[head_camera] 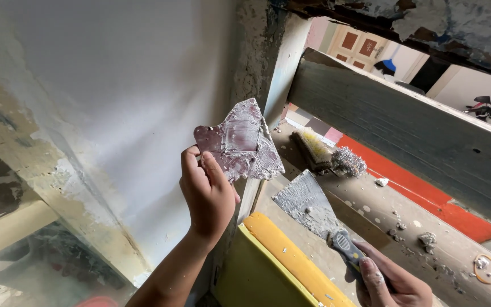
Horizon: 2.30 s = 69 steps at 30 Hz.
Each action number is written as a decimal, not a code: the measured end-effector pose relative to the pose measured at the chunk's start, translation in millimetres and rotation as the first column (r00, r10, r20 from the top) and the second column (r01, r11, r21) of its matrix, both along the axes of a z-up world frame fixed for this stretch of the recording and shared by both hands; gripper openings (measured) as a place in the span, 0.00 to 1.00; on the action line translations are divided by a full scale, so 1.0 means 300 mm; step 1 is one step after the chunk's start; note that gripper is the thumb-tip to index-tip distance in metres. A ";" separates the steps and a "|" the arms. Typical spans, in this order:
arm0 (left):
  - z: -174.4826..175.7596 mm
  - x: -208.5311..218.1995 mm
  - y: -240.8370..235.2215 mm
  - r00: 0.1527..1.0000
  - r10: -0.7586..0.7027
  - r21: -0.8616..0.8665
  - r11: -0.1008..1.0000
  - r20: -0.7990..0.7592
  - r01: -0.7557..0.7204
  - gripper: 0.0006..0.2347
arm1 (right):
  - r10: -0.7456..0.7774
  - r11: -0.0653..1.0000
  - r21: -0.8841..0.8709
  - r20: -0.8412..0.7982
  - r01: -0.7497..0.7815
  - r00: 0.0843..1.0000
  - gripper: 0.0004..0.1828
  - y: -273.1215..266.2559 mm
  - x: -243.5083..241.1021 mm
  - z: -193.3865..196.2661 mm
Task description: The person mixes plaster between two putty knives, applies the plaster to the wall and ceiling corner, and smooths the surface with the putty knife.
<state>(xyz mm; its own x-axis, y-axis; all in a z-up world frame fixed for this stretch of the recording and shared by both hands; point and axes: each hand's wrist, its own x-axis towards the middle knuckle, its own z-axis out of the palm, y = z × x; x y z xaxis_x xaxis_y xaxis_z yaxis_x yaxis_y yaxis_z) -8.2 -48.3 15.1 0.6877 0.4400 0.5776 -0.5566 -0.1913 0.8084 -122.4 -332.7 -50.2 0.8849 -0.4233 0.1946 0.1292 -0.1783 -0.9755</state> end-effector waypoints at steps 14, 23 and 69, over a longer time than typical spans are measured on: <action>0.003 -0.033 0.005 0.999 0.034 -0.007 0.999 0.023 -0.034 0.05 | -0.007 0.999 -0.032 -0.004 0.006 1.000 0.17 0.095 0.016 -0.017; -0.007 -0.047 0.003 0.998 0.050 -0.025 0.998 0.040 -0.049 0.06 | -0.022 0.999 -0.027 0.064 0.024 0.998 0.16 0.136 0.037 -0.061; -0.170 0.008 -0.082 0.877 0.251 0.202 0.913 0.411 -0.355 0.05 | 0.120 0.860 0.478 0.148 -0.177 0.982 0.21 0.288 0.145 -0.146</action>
